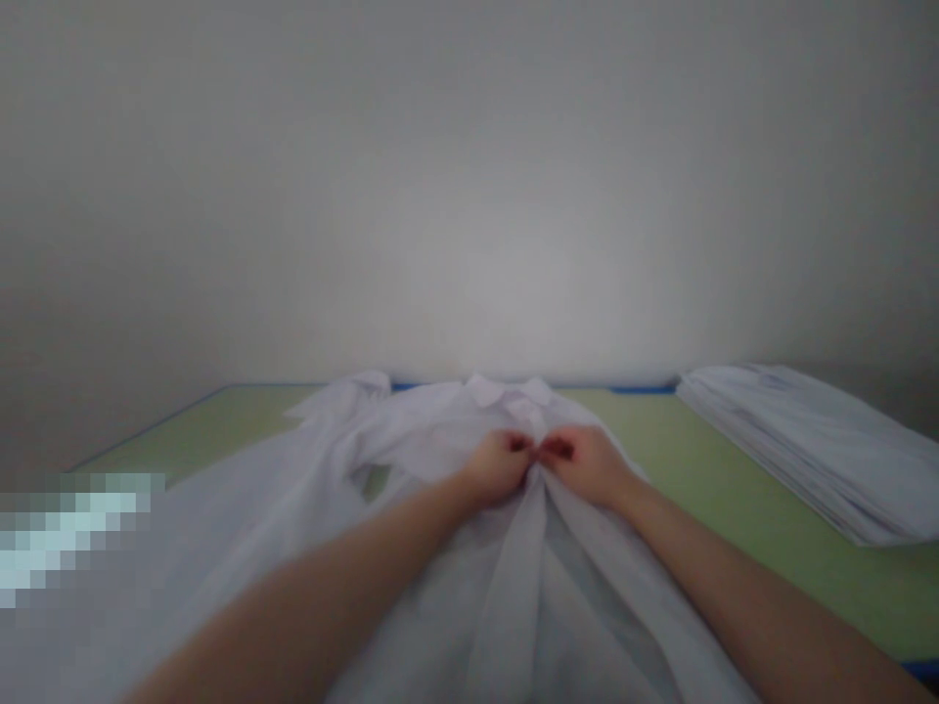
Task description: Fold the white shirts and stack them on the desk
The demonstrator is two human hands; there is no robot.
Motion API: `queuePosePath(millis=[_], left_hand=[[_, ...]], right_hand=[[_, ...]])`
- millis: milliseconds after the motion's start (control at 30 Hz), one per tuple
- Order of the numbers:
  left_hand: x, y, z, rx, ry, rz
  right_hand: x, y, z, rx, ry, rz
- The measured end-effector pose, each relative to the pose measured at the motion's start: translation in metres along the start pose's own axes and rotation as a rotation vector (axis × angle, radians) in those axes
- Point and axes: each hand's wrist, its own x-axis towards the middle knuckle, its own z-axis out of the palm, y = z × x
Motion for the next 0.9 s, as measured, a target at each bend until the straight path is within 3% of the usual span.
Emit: queuePosePath(millis=[300, 500, 733, 900], left_hand=[[-0.003, 0.011, 0.001, 0.080, 0.075, 0.093], [-0.003, 0.010, 0.002, 0.052, 0.059, 0.079], [0.002, -0.002, 0.004, -0.193, -0.039, 0.018], [0.001, 0.001, -0.004, -0.018, -0.047, 0.133]], right_hand=[[-0.001, -0.009, 0.004, -0.387, 0.103, 0.034], [-0.002, -0.011, 0.005, -0.397, 0.103, 0.021], [0.003, -0.003, 0.007, -0.107, 0.108, 0.083], [0.006, -0.002, 0.006, 0.238, -0.008, 0.278]])
